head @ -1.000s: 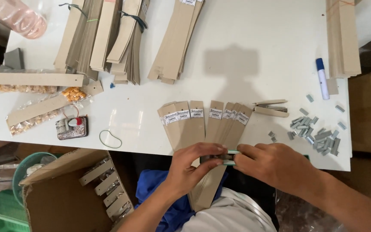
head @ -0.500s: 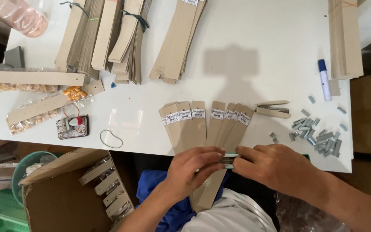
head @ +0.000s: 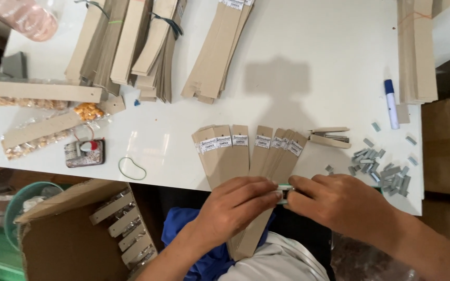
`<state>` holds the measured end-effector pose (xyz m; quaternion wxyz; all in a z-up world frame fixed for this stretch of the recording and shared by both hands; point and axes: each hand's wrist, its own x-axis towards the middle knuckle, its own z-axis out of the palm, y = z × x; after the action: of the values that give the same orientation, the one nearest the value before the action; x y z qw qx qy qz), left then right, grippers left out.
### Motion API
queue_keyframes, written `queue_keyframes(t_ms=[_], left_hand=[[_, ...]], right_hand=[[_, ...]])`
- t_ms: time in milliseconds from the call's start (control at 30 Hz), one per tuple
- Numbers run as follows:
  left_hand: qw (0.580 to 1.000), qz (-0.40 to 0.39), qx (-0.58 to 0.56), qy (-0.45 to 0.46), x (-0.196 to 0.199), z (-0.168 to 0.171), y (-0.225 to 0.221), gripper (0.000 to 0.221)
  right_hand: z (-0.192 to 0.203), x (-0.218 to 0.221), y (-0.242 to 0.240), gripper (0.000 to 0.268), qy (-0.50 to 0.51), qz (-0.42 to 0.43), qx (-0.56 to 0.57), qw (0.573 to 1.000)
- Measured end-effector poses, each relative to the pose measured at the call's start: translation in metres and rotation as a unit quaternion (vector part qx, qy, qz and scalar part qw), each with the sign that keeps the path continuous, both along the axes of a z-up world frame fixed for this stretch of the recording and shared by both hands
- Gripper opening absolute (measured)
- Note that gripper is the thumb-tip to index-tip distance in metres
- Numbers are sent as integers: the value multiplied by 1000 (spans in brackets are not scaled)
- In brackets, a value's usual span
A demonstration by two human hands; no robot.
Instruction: The person is gathering cardboard headers, aligning them into stacks, and stapling them together for packaging.
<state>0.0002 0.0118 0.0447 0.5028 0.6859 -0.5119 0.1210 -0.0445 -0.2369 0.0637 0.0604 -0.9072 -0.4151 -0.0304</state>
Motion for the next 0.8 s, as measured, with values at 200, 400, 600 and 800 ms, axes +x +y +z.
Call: queue_keyframes(t_ms=[200, 400, 600, 800], left_hand=[[1000, 23, 11, 17, -2, -7, 1, 13], [999, 18, 10, 24, -4, -7, -1, 16], [999, 18, 22, 35, -4, -16, -2, 14], [986, 74, 117, -94, -14, -16, 8, 7]], right_hand=[[0, 4, -1, 18, -1, 10, 28, 1000], [-1, 3, -6, 19, -7, 18, 42, 999], [-14, -5, -11, 15, -46, 2, 29, 999], [-50, -10, -19, 74, 333, -328, -68, 881]])
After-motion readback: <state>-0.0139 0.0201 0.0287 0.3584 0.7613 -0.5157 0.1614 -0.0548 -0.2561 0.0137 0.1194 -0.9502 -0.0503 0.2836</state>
